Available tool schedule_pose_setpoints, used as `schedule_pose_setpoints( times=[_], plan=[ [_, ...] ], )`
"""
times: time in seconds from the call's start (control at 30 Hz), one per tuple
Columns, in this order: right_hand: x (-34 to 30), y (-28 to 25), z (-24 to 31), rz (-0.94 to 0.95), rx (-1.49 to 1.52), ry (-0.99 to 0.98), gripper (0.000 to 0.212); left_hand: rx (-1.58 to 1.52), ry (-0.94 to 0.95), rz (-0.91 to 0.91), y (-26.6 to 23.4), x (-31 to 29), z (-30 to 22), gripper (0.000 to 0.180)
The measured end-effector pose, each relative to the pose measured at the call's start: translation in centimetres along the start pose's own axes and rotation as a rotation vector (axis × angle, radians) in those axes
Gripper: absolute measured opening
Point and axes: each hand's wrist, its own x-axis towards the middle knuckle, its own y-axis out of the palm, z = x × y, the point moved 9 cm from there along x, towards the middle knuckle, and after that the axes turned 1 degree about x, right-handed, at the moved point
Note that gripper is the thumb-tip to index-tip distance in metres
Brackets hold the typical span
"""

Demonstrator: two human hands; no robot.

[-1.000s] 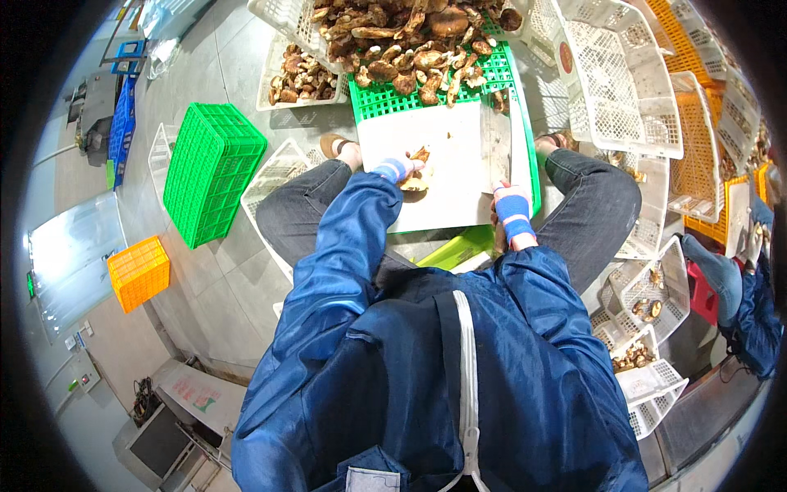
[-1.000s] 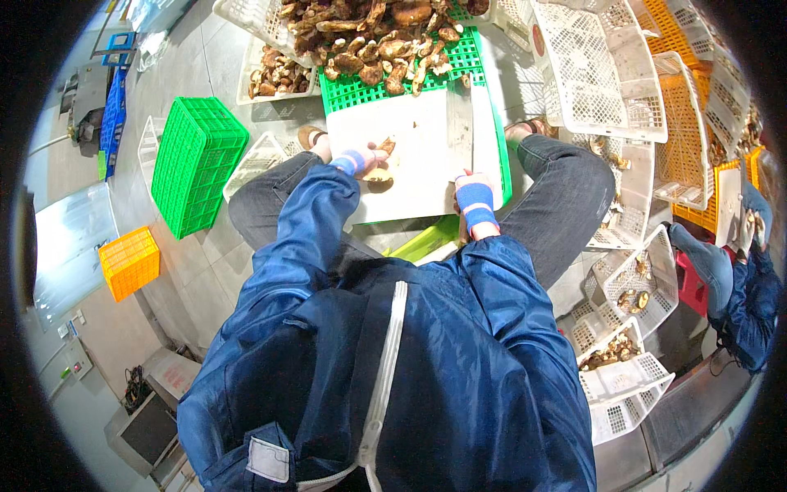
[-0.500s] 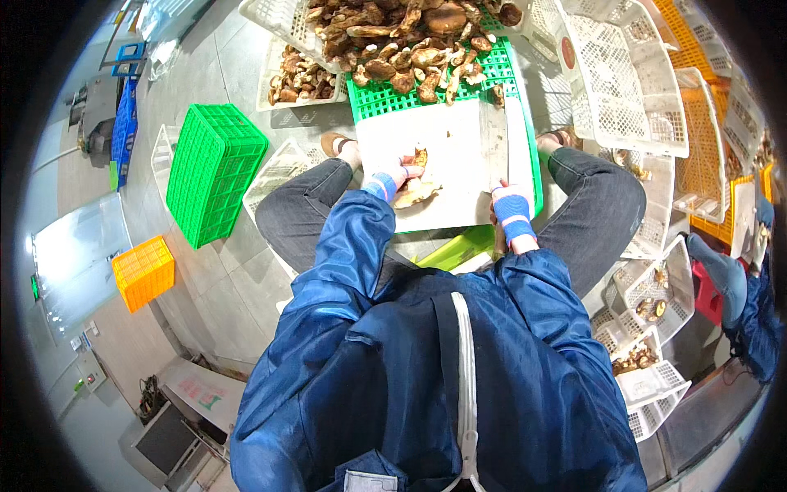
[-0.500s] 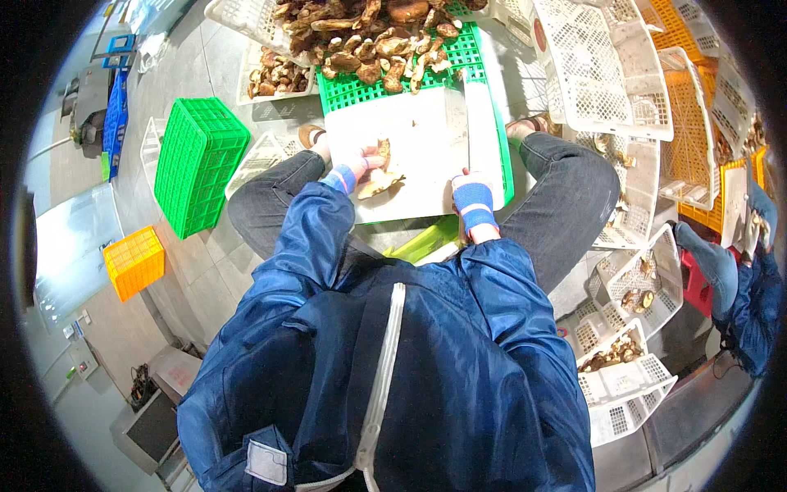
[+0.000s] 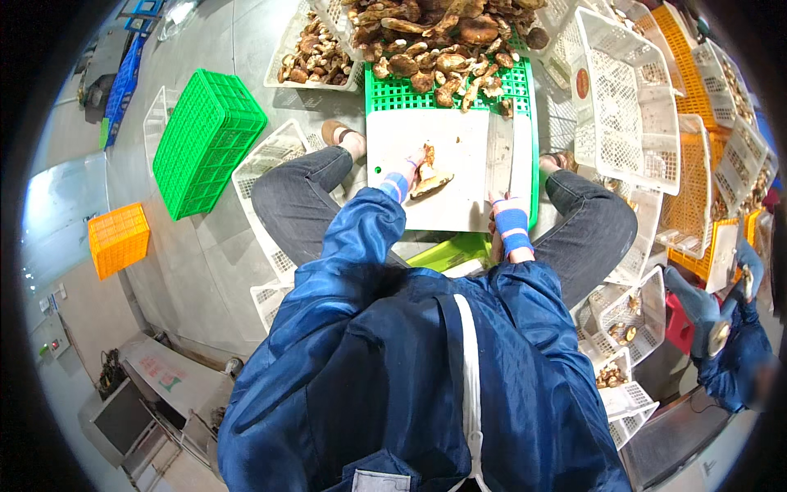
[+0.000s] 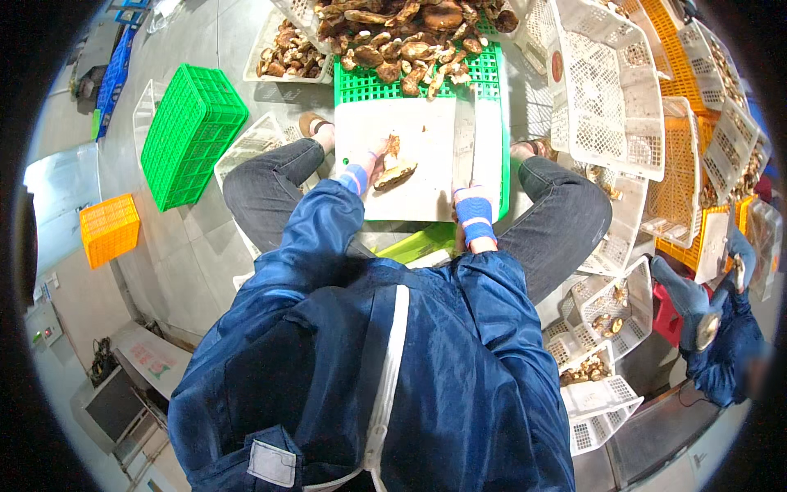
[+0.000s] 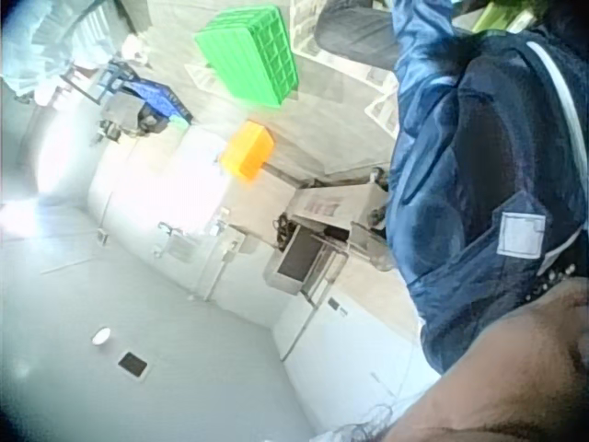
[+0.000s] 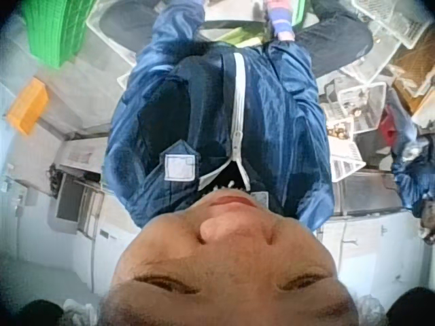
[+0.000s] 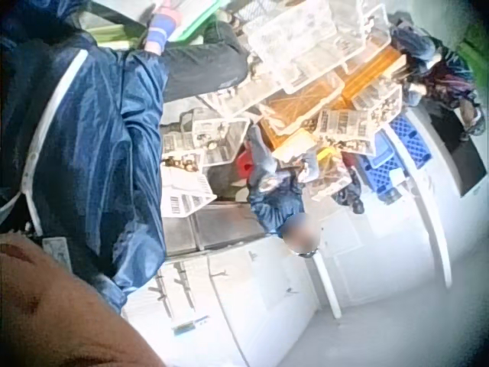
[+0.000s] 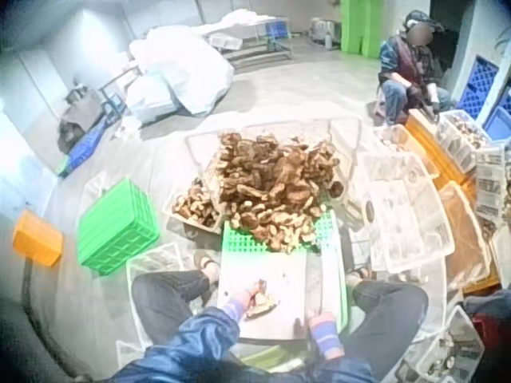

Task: The person uses a knife to trim the stems and peel sections of mushrooms on a white cutting board, then sorts the trimmed mushrooms into plastic baskets.

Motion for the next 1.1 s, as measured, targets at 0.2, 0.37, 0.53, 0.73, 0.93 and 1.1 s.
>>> schedule_pose_setpoints(
  times=[0.2, 0.37, 0.53, 0.73, 0.93, 1.1],
  plan=[
    [-1.3, 1.1, 1.2, 0.018, -0.073, 0.006, 0.032, 0.495, 0.274, -0.101, -6.5, -1.0, 2.1, 0.08],
    [-1.1, 0.8, 1.1, -0.014, -0.111, -0.043, 0.032, 1.061, 0.419, -0.159, -5.2, -4.2, -0.5, 0.065],
    [1.0, 2.3, 1.2, -0.033, -0.136, -0.398, 0.033, 0.42, 0.487, 0.051, -6.0, 0.2, -0.1, 0.04],
    [-2.3, 3.9, 2.7, 0.065, -0.083, -0.138, 0.048, 0.839, 0.458, -0.196, -9.9, 0.2, 0.0, 0.051],
    [-3.1, 1.4, 2.8, -0.067, -0.059, -0.139, 0.038, 1.852, 0.923, 0.133, 4.7, -6.3, -2.9, 0.035],
    [-4.1, 1.9, 4.0, -0.075, -0.147, -0.136, 0.024, 1.922, 0.694, 0.261, 3.8, -3.7, -3.9, 0.026]
  ],
)
